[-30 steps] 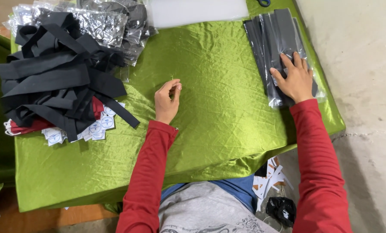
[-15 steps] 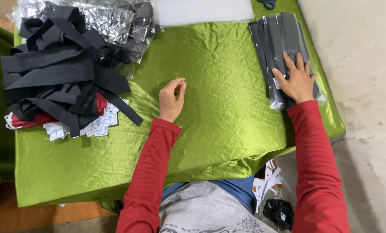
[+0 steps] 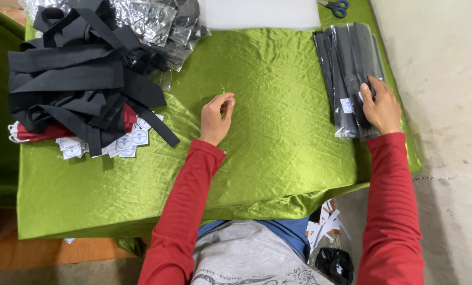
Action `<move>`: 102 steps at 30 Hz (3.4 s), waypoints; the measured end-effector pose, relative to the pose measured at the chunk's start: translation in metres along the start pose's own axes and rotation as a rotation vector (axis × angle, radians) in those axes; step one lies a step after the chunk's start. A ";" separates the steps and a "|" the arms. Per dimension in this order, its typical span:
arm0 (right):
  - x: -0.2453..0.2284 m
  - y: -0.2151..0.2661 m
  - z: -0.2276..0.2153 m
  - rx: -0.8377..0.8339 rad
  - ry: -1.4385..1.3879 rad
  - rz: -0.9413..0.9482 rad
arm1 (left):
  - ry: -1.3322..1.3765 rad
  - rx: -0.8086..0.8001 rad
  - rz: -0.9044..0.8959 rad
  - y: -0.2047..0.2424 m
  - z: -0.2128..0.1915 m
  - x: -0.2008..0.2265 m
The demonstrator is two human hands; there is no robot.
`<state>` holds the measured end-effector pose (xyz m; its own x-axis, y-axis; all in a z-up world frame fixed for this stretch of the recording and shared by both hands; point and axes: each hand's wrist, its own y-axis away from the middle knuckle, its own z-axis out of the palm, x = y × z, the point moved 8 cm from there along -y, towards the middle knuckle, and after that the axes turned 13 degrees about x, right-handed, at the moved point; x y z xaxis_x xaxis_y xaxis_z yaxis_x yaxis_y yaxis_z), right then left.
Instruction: The person folds a black necktie, places a small label on it, and inserts it into a clear plastic bag. They smooth the bag and set it aside, then repeat the process with another tie.
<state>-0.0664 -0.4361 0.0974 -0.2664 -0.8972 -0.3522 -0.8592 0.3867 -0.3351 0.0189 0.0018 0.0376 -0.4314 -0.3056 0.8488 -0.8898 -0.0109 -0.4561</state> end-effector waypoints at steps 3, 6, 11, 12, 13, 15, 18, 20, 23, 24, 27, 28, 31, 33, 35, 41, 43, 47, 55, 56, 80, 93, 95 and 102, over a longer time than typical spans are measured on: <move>0.006 0.000 0.004 0.014 -0.009 -0.034 | 0.005 -0.001 0.000 0.000 0.000 0.000; -0.004 0.005 -0.015 0.142 -0.088 -0.072 | 0.020 0.013 0.006 0.001 -0.001 0.000; -0.040 0.020 -0.039 0.262 -0.223 -0.149 | -0.120 0.243 0.224 -0.011 -0.042 0.019; -0.049 0.028 -0.042 0.289 -0.255 -0.200 | -0.296 0.383 0.349 -0.012 -0.061 0.029; -0.048 0.034 -0.039 0.284 -0.255 -0.201 | -0.298 0.384 0.344 -0.031 -0.080 0.031; -0.057 0.046 -0.037 0.332 -0.278 -0.321 | -0.669 0.648 0.372 -0.063 -0.136 0.042; -0.072 0.069 -0.028 0.318 -0.256 -0.425 | -1.031 0.772 0.172 -0.113 -0.204 0.014; -0.087 0.084 -0.025 0.337 -0.278 -0.470 | -1.068 0.744 0.191 -0.128 -0.218 -0.005; -0.099 0.102 -0.011 0.327 -0.269 -0.542 | -1.076 0.693 0.246 -0.140 -0.218 -0.026; -0.104 0.110 -0.001 0.292 -0.248 -0.573 | -1.055 0.673 0.276 -0.140 -0.217 -0.032; -0.100 0.107 -0.006 0.351 -0.109 -0.613 | -0.877 0.633 0.447 -0.118 -0.194 0.016; -0.094 0.099 -0.015 0.351 -0.108 -0.606 | -0.875 0.627 0.451 -0.109 -0.187 0.027; -0.053 0.066 -0.034 0.344 -0.030 -0.321 | -0.701 0.554 0.520 -0.079 -0.165 0.065; -0.019 0.044 -0.031 0.209 0.013 -0.114 | -0.590 0.412 0.619 -0.058 -0.146 0.101; -0.005 0.041 -0.012 0.136 0.058 -0.128 | -0.540 0.392 0.642 -0.042 -0.129 0.091; -0.036 0.053 -0.024 0.193 0.033 -0.143 | -0.293 0.187 0.539 0.008 -0.078 0.128; -0.073 0.060 -0.034 0.308 -0.028 -0.171 | -0.185 0.139 0.486 0.018 -0.061 0.146; -0.193 0.111 -0.005 -0.130 -1.038 -0.193 | 0.173 -0.015 0.242 0.043 -0.028 0.177; -0.250 0.119 0.037 -0.509 -1.948 0.478 | 0.268 -0.176 -0.013 0.074 -0.053 0.131; -0.235 0.105 0.039 -0.414 -1.943 0.575 | 0.244 -0.173 -0.065 0.069 -0.069 0.121; -0.249 0.061 0.035 0.199 -0.449 -0.457 | -0.041 0.037 -0.184 0.090 -0.195 0.037; -0.313 0.202 0.078 -0.748 -1.539 0.071 | 1.144 -0.126 -0.542 0.030 -0.070 0.162; -0.321 0.220 0.094 -0.893 -1.692 0.225 | 1.217 -0.077 -0.537 0.034 -0.060 0.170; -0.344 0.218 0.080 -0.808 -2.205 0.816 | 1.366 0.302 -0.652 0.049 -0.051 0.149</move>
<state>-0.1270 -0.0263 0.0751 -0.3020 0.8932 -0.3330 -0.9297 -0.1986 0.3103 -0.0962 0.0039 0.1554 0.0546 0.9017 0.4289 -0.9820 -0.0292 0.1864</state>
